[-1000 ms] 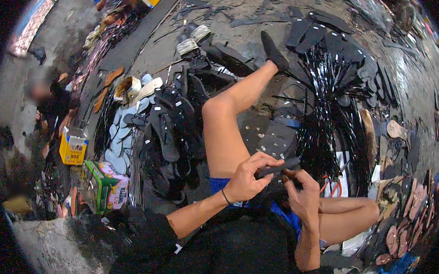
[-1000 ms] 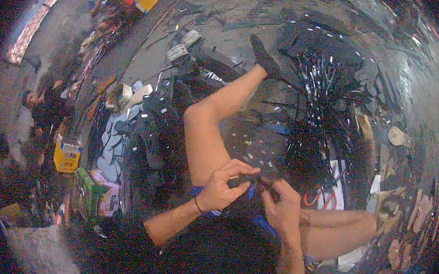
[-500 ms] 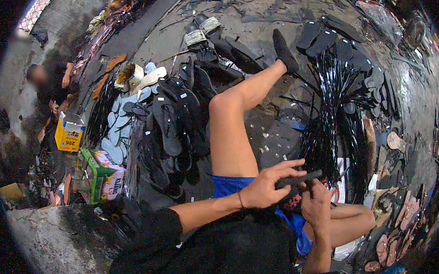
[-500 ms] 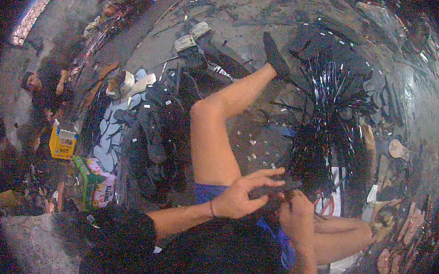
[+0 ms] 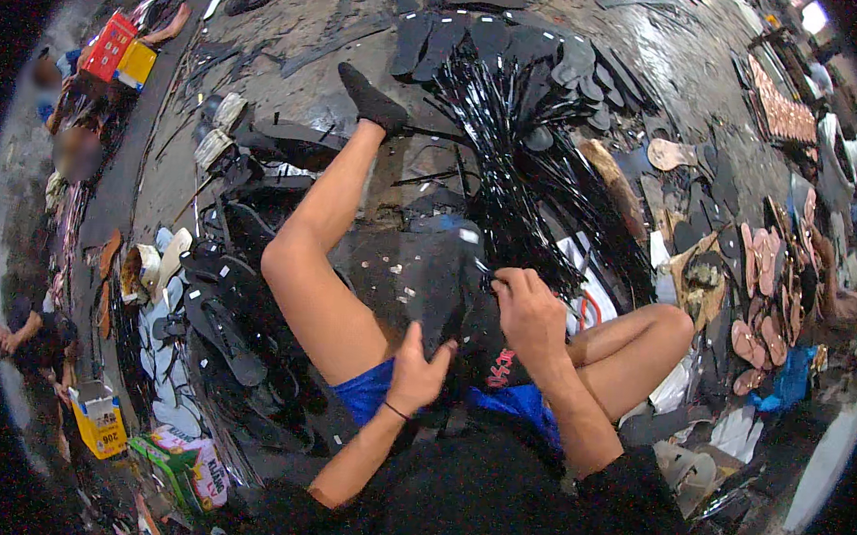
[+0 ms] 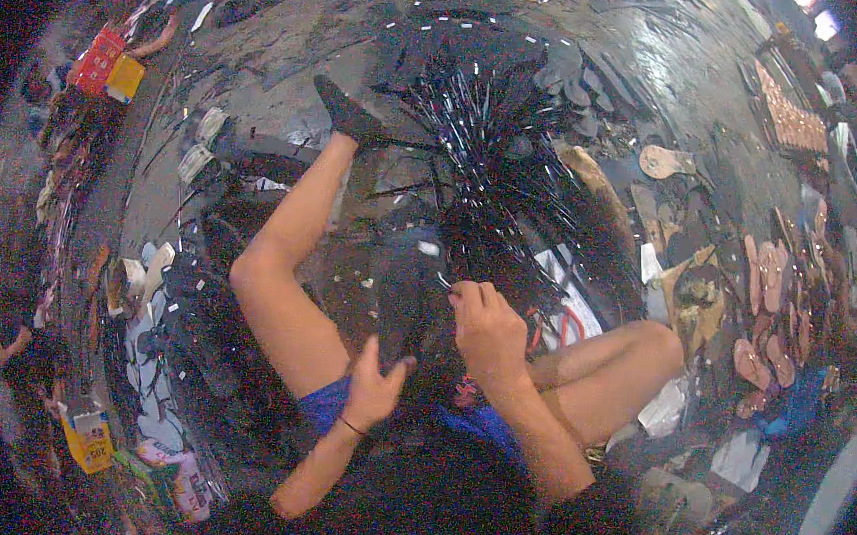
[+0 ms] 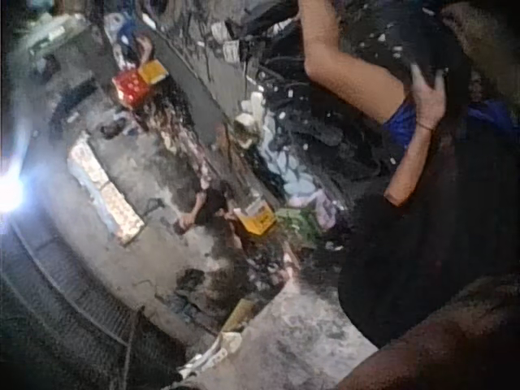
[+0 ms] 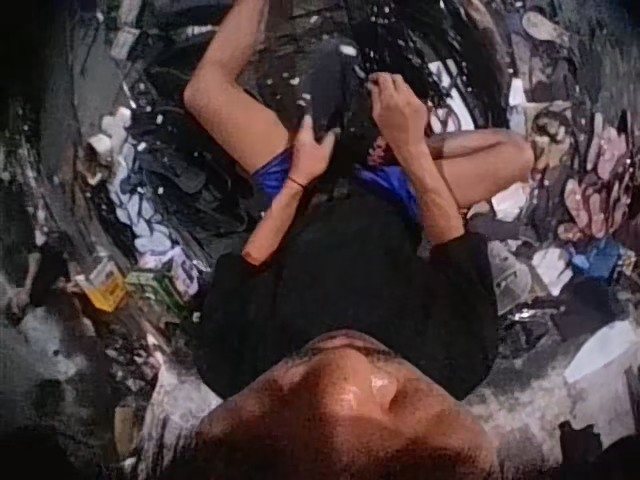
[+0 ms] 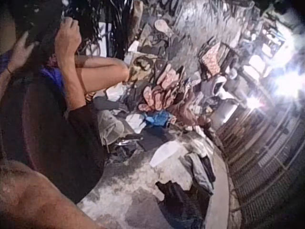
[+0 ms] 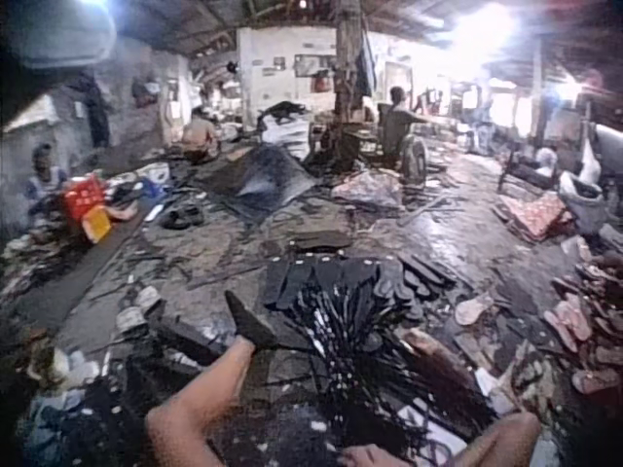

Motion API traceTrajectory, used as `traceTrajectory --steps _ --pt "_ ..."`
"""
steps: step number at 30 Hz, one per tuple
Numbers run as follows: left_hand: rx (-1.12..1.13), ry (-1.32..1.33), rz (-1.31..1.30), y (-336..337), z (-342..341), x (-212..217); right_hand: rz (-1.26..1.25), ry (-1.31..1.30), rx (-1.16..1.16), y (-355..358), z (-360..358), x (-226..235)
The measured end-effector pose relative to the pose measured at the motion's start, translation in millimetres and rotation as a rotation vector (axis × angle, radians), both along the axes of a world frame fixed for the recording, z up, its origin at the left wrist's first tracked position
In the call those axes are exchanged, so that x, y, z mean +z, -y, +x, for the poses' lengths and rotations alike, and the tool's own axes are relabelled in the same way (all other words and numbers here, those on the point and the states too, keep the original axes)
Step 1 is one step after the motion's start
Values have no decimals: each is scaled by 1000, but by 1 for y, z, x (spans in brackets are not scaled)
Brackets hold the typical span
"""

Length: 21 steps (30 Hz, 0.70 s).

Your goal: The person sits on the floor and repeatedly picks up black sandal soles and straps, then inserts the straps into the soles to assemble sandals. The person handles the components one at a time and places the assembled sandals aside.

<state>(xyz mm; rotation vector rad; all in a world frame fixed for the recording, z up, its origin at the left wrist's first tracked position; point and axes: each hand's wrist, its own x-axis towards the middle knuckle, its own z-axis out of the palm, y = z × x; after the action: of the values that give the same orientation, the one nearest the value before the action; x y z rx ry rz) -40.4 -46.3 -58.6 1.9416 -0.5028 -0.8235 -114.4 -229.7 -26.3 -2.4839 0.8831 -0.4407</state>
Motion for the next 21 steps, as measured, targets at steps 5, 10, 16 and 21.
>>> traceTrajectory --steps 5,10,16,21 --pt "320 -651 -434 14 41 51 419 246 -132 -4 -22 -4" --pt "281 -391 -458 20 34 52 438 100 219 -27 -22 15" --pt "99 -88 -361 21 25 65 891 377 -12 -32 4 38" --pt "95 -23 -248 11 18 57 657 283 5 -35 5 45"
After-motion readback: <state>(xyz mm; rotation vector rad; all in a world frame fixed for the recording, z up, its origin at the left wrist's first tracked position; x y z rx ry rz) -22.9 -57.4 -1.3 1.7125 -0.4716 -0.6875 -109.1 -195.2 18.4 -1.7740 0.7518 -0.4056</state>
